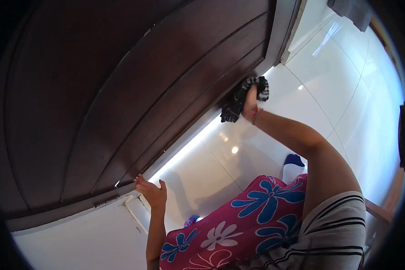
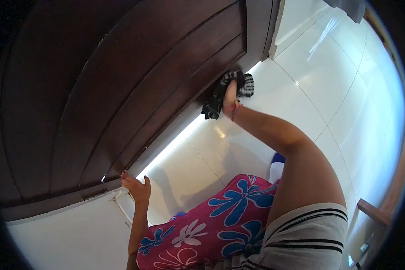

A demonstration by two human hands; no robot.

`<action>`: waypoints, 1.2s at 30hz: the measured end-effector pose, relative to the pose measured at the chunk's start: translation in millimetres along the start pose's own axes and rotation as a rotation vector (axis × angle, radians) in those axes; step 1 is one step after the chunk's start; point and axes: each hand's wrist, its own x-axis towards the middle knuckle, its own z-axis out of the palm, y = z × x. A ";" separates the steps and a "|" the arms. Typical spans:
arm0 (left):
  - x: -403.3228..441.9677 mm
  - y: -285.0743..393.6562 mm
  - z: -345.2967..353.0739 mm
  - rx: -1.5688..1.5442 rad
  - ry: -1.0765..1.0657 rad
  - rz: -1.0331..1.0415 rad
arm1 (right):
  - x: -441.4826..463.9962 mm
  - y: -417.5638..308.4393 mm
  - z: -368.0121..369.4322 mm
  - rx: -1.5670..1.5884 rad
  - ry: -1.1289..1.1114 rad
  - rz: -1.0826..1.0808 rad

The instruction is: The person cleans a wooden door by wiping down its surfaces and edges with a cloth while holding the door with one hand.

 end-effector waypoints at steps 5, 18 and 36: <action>-2.7 -7.6 2.3 0.022 0.000 0.049 | 71.8 -67.0 3.2 -0.169 0.200 -0.569; -3.7 0.1 1.2 -0.025 0.005 -0.011 | 72.6 5.0 -62.9 -0.253 0.316 -0.304; -0.6 3.2 4.0 -0.005 -0.018 -0.060 | 148.5 -61.5 -97.9 -0.272 0.245 -0.395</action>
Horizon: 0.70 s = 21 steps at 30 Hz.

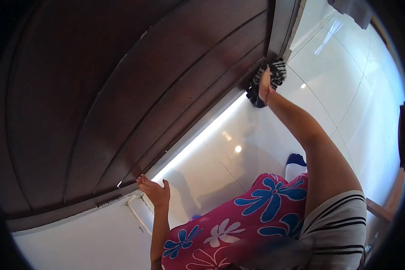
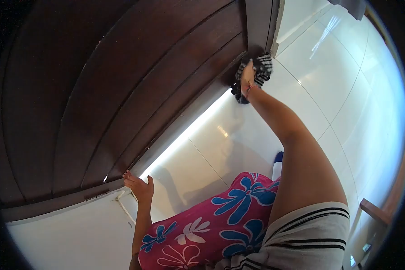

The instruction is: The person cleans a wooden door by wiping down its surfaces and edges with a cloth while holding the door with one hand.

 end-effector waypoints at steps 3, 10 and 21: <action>-1.6 -4.0 -1.7 0.007 -0.013 0.025 | -46.7 -74.5 55.1 -0.345 0.365 -0.190; -0.9 1.7 -2.0 0.007 0.022 0.034 | -76.2 -85.7 57.7 -0.545 0.176 -0.630; -0.4 1.8 -6.5 0.026 -0.004 0.015 | -49.4 -91.1 59.1 -0.388 0.173 -0.369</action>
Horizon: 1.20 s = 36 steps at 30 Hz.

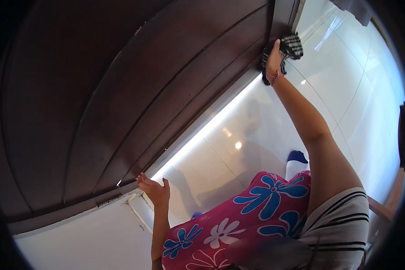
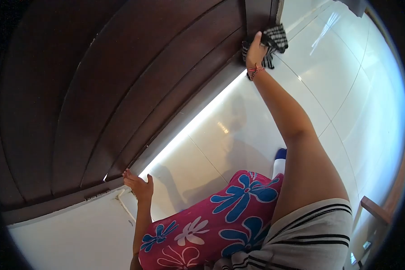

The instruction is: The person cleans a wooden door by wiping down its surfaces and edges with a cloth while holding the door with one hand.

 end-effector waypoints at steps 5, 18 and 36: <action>-1.4 -0.5 7.6 -0.022 0.032 0.005 | -39.4 0.7 -0.3 -0.087 0.025 -0.535; -2.9 -3.7 9.8 -0.009 -0.004 -0.015 | -33.3 -34.0 -1.3 0.036 -0.078 -0.307; -2.6 -2.7 14.5 0.014 0.055 0.037 | -59.6 3.5 -9.9 -0.191 -0.098 -0.390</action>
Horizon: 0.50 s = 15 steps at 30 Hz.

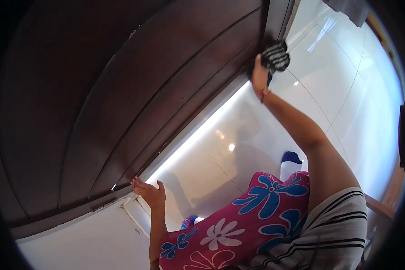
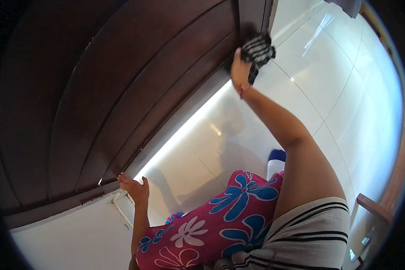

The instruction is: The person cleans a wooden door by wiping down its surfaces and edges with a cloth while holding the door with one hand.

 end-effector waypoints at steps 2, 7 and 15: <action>-0.2 1.6 3.3 -0.011 0.026 -0.026 | -34.5 35.7 13.2 0.059 -0.011 -0.043; 1.2 3.8 -5.7 -0.029 0.006 -0.027 | -10.9 87.3 29.0 -0.038 0.013 0.571; 1.4 5.6 -3.7 -0.004 0.005 -0.033 | -39.5 -23.5 12.9 0.063 -0.051 0.109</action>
